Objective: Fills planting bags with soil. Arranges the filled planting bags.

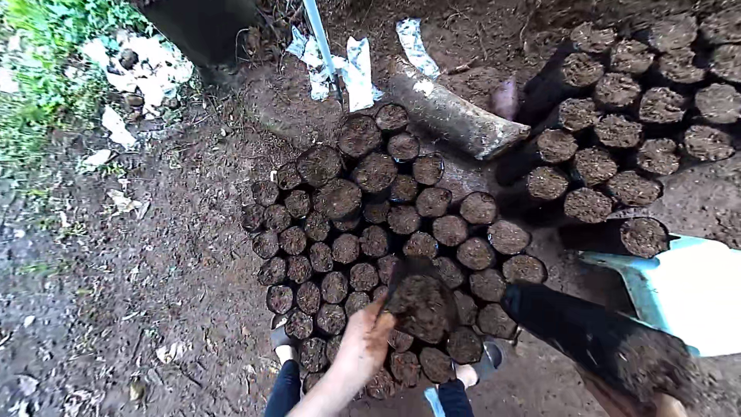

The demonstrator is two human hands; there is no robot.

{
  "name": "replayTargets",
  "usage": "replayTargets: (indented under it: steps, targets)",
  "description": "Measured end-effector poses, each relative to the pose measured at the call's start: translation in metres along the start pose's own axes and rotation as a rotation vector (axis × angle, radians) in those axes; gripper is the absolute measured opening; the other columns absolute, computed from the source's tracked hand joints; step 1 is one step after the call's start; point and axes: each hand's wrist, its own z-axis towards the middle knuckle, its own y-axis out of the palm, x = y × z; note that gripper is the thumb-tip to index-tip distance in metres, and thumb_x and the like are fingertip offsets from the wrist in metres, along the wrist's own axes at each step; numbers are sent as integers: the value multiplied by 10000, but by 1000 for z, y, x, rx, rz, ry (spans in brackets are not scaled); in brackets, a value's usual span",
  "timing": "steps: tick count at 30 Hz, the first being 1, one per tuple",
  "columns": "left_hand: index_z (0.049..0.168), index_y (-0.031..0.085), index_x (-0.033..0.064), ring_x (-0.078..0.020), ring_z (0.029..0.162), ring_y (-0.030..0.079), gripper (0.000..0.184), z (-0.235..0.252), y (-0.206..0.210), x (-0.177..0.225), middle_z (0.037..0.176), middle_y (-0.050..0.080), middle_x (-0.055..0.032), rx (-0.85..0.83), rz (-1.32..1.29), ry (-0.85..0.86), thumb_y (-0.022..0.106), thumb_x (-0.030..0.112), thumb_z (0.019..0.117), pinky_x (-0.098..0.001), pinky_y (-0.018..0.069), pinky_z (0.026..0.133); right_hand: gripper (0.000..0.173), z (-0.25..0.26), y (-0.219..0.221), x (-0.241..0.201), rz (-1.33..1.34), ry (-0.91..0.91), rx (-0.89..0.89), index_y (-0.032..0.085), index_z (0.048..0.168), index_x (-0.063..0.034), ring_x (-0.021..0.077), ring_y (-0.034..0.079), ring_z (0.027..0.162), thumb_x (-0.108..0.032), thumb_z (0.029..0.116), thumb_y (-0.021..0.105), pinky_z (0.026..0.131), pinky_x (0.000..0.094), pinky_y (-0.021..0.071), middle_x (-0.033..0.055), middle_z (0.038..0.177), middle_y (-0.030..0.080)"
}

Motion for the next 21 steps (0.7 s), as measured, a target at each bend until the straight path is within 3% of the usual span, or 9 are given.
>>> replayTargets:
  steps: [2,6,10,15,18,21]
  targets:
    - [1222,639,-44,-123,935,709,301,8,-29,-7,1011,705,-101,52,-89,-18,438,109,1059,-346,601,900,414,-7,46,-3,37,7,-29,352,1371,37,193,748,924,-234,1128,157,833,373,640,105,1129,687]
    - [1182,595,-83,-127,929,729,269,37,-58,-5,1052,691,-128,182,-310,-30,393,76,1104,-304,630,856,342,-10,131,-12,22,-59,-106,480,1233,27,179,762,802,-178,1116,233,727,346,662,79,977,731]
    - [1264,553,-113,-183,977,734,331,90,-69,-14,1150,676,-204,221,-353,-38,365,123,1126,-318,618,871,308,-10,196,-25,-48,-153,-216,529,1222,52,164,754,816,-130,1109,309,737,330,660,87,976,718]
    - [1257,576,-99,-199,1011,728,354,139,-61,-46,1173,666,-217,224,-299,-66,380,167,1131,-343,609,901,285,-4,243,-38,-159,-232,-269,566,1176,24,174,752,818,-149,1110,349,751,341,657,97,973,705]
    - [1265,581,-83,-191,1008,724,344,138,-62,-49,1168,670,-208,220,-301,-90,405,179,1128,-338,601,904,300,-1,262,-45,-251,-228,-283,568,1202,17,182,751,850,-191,1113,371,768,352,652,117,1029,696]
    - [1224,612,-67,-182,973,727,345,142,-65,-50,1132,682,-192,218,-272,-106,428,207,1125,-335,600,886,382,17,297,-39,-389,-152,-308,542,1324,24,214,747,874,-257,1121,382,796,373,632,182,1112,684]
